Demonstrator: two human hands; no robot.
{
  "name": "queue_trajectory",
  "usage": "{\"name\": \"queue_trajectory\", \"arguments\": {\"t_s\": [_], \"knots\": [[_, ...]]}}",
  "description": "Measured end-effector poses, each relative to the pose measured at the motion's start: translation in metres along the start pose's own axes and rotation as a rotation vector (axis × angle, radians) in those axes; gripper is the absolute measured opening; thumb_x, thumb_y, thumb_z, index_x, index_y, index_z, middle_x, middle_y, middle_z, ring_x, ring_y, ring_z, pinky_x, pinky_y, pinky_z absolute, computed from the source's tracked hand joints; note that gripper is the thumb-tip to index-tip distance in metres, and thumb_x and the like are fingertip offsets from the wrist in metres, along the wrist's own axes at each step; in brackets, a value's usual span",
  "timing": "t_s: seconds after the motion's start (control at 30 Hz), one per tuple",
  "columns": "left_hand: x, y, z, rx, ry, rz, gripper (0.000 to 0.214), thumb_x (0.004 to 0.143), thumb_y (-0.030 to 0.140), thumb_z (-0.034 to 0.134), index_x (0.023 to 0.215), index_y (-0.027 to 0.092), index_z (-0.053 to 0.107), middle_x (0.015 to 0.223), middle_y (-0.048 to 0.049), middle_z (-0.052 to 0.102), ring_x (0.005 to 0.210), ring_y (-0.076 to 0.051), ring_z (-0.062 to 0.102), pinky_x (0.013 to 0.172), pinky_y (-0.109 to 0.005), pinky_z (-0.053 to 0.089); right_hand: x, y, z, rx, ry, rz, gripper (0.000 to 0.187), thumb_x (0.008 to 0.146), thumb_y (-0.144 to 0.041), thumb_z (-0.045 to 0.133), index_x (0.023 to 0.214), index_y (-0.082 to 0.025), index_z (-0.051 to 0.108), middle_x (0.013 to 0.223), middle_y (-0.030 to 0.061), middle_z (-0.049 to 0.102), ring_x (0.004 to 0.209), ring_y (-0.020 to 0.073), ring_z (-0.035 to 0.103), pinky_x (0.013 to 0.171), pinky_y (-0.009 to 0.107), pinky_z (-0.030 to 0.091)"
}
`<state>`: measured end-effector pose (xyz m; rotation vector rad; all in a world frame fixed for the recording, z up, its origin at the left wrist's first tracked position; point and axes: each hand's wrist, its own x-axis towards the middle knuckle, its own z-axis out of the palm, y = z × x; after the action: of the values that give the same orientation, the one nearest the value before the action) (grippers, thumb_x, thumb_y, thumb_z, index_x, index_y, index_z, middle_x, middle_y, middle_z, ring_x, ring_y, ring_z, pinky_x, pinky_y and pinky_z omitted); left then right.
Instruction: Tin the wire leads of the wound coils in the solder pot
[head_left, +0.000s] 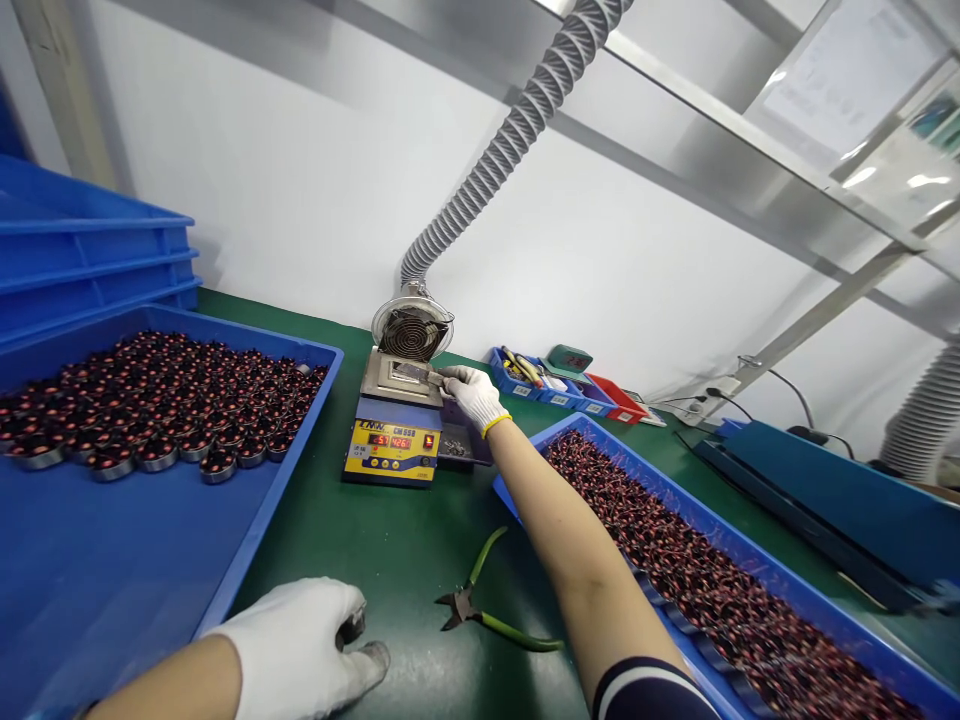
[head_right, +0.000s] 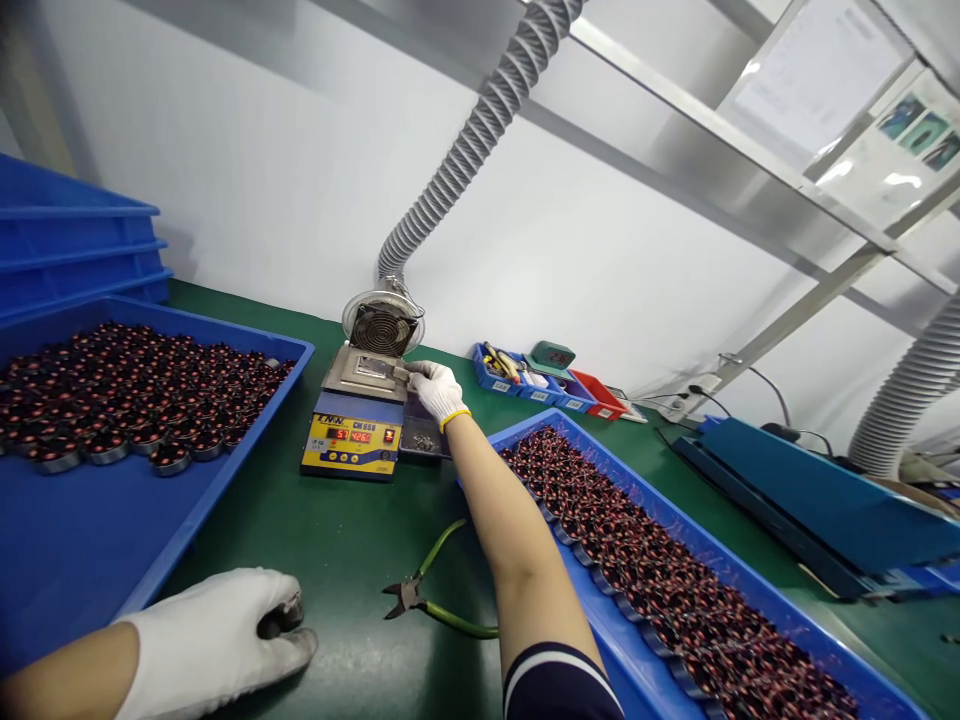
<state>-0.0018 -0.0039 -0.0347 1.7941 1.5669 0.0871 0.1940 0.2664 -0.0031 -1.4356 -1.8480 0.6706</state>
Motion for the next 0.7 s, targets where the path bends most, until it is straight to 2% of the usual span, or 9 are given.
{"name": "queue_trajectory", "arguments": {"t_s": [0.3, 0.53, 0.7], "knots": [[0.000, 0.002, -0.003, 0.000, -0.029, -0.005, 0.039, 0.071, 0.059, 0.046, 0.075, 0.024, 0.062, 0.074, -0.0044, 0.067, 0.068, -0.023, 0.060, 0.054, -0.030, 0.033, 0.000, -0.004, 0.001, -0.033, 0.005, 0.001, 0.027, 0.073, -0.023, 0.053, 0.096, -0.020, 0.068, 0.089, -0.0008, 0.070, 0.083, 0.0116, 0.063, 0.084, 0.024, 0.047], [-0.002, 0.000, -0.002, 0.003, -0.019, 0.002, 0.039, 0.071, 0.058, 0.045, 0.077, 0.023, 0.063, 0.074, -0.0047, 0.067, 0.068, -0.023, 0.061, 0.054, -0.030, 0.034, -0.009, -0.015, 0.004, -0.033, 0.015, 0.006, 0.026, 0.075, -0.021, 0.051, 0.095, -0.019, 0.068, 0.089, -0.0002, 0.070, 0.078, 0.0098, 0.063, 0.077, 0.020, 0.048], [-0.001, 0.001, -0.004, 0.040, -0.023, 0.018, 0.040, 0.071, 0.058, 0.046, 0.075, 0.022, 0.063, 0.073, -0.0057, 0.067, 0.068, -0.024, 0.061, 0.052, -0.030, 0.032, -0.016, -0.021, -0.005, -0.076, 0.091, 0.055, 0.033, 0.080, -0.021, 0.045, 0.107, -0.016, 0.064, 0.086, 0.0035, 0.069, 0.072, 0.0100, 0.064, 0.068, 0.019, 0.049]]}}
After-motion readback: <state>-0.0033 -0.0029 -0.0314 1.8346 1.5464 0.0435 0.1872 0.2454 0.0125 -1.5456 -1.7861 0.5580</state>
